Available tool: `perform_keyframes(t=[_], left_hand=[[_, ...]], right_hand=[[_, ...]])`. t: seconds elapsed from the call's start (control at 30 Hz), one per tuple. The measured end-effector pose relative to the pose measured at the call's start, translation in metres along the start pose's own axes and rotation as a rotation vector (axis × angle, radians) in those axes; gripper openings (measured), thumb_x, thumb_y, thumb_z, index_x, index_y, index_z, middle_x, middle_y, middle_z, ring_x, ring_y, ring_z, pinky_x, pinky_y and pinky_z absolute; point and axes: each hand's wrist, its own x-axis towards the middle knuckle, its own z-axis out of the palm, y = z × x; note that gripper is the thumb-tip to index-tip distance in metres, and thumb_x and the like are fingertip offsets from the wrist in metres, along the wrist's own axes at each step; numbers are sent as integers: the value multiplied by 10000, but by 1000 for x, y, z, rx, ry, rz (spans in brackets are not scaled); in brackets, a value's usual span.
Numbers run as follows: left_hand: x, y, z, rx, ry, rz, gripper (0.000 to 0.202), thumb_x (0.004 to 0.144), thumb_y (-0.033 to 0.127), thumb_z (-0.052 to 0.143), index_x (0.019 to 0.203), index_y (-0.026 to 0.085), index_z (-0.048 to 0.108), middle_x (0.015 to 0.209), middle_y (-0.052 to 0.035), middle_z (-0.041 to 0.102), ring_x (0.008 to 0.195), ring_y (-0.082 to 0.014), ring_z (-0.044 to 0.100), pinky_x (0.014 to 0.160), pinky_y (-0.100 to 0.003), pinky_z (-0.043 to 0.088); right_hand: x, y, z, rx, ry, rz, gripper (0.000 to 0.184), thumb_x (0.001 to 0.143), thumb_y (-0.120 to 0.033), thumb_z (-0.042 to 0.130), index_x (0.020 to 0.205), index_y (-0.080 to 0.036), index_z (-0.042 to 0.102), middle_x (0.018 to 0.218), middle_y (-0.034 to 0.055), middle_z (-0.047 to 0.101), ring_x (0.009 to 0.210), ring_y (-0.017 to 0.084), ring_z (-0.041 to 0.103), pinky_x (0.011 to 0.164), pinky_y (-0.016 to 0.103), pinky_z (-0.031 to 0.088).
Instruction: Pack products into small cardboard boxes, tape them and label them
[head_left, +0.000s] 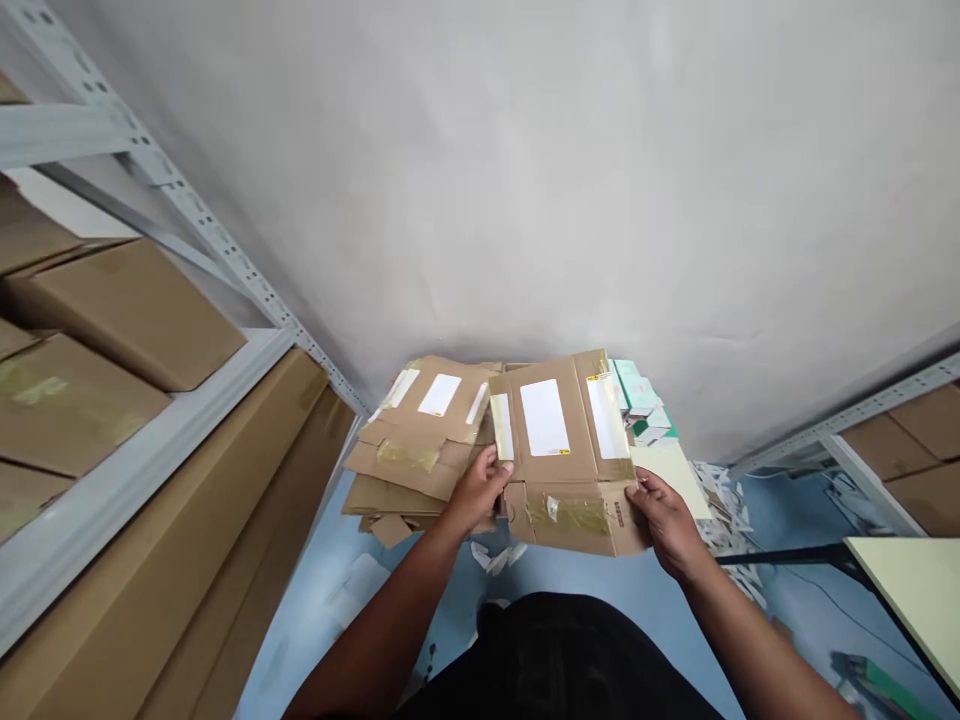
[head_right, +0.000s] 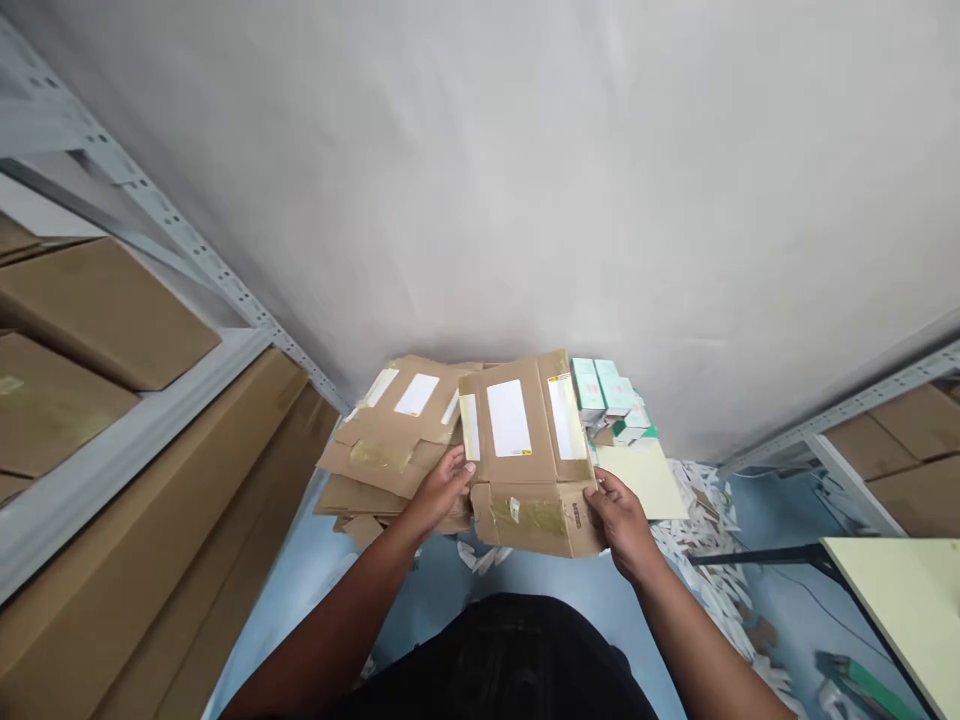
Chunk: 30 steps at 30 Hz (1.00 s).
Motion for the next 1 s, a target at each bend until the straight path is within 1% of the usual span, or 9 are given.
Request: perform_keyframes(t=[0.1, 0.2, 0.33, 0.43, 0.53, 0.67, 0.8, 0.9, 1.0], left_hand=[[-12, 20, 59, -113, -38, -3, 644, 833, 591, 699, 1304, 162, 608, 1235, -146, 732, 1112, -303, 698, 968, -460, 548], [-27, 41, 125, -168, -20, 71, 681, 818, 591, 724, 1334, 161, 610, 1229, -129, 739, 1140, -301, 689, 1004, -460, 534], [-37, 64, 232, -197, -123, 126, 716, 812, 588, 735, 1380, 177, 592, 1258, -128, 728, 1147, -302, 684, 986, -447, 546], [-37, 78, 320, -205, -200, 157, 704, 817, 587, 732, 1370, 173, 600, 1244, -129, 731, 1121, -297, 694, 987, -438, 541], [-32, 91, 397, -145, -360, 197, 641, 843, 568, 708, 1339, 172, 620, 1229, -118, 735, 1098, -289, 698, 985, -431, 538], [-18, 107, 475, 81, -560, 340, 483, 917, 515, 626, 1268, 184, 658, 1198, -83, 739, 1097, -275, 678, 962, -392, 531], [8, 123, 542, 445, -717, 534, 322, 967, 466, 553, 1072, 200, 701, 1005, -39, 738, 929, -233, 673, 826, -323, 518], [32, 131, 601, 651, -876, 716, 274, 987, 437, 519, 973, 217, 681, 912, -25, 698, 861, -211, 648, 777, -298, 489], [53, 136, 665, 743, -1089, 922, 234, 996, 394, 507, 979, 237, 680, 950, -34, 697, 911, -215, 650, 798, -296, 478]], right_hand=[[-19, -3, -54, 49, 21, -28, 459, 823, -544, 726, 1180, -256, 702, 1084, 77, 778, 1006, 304, 724, 853, 401, 570], [-35, -4, -121, 94, 62, -73, 397, 816, -517, 748, 1116, -260, 710, 1102, 66, 773, 994, 288, 720, 885, 398, 561], [-57, -6, -225, 87, 143, -117, 384, 782, -534, 781, 1024, -244, 708, 1071, 72, 773, 985, 288, 715, 901, 402, 555], [-70, -6, -303, 61, 220, -136, 445, 794, -568, 758, 1100, -251, 696, 1136, 77, 758, 1062, 299, 699, 953, 431, 544], [-81, 0, -377, -2, 428, -117, 547, 763, -586, 758, 1171, -237, 652, 1150, 104, 745, 1105, 317, 682, 966, 455, 546], [-111, 10, -460, -189, 842, -78, 709, 768, -551, 728, 1357, -209, 534, 1356, 167, 635, 1175, 328, 646, 969, 479, 544], [-158, 4, -508, -558, 1148, -147, 734, 845, -481, 666, 1491, -210, 444, 1496, 167, 516, 1305, 350, 554, 1063, 545, 476], [-181, -13, -524, -782, 1187, -213, 716, 865, -419, 651, 1520, -228, 435, 1525, 142, 499, 1388, 356, 479, 1142, 582, 400], [-184, -28, -539, -873, 1163, -239, 707, 842, -346, 663, 1512, -246, 458, 1535, 111, 508, 1433, 340, 437, 1206, 558, 326]])
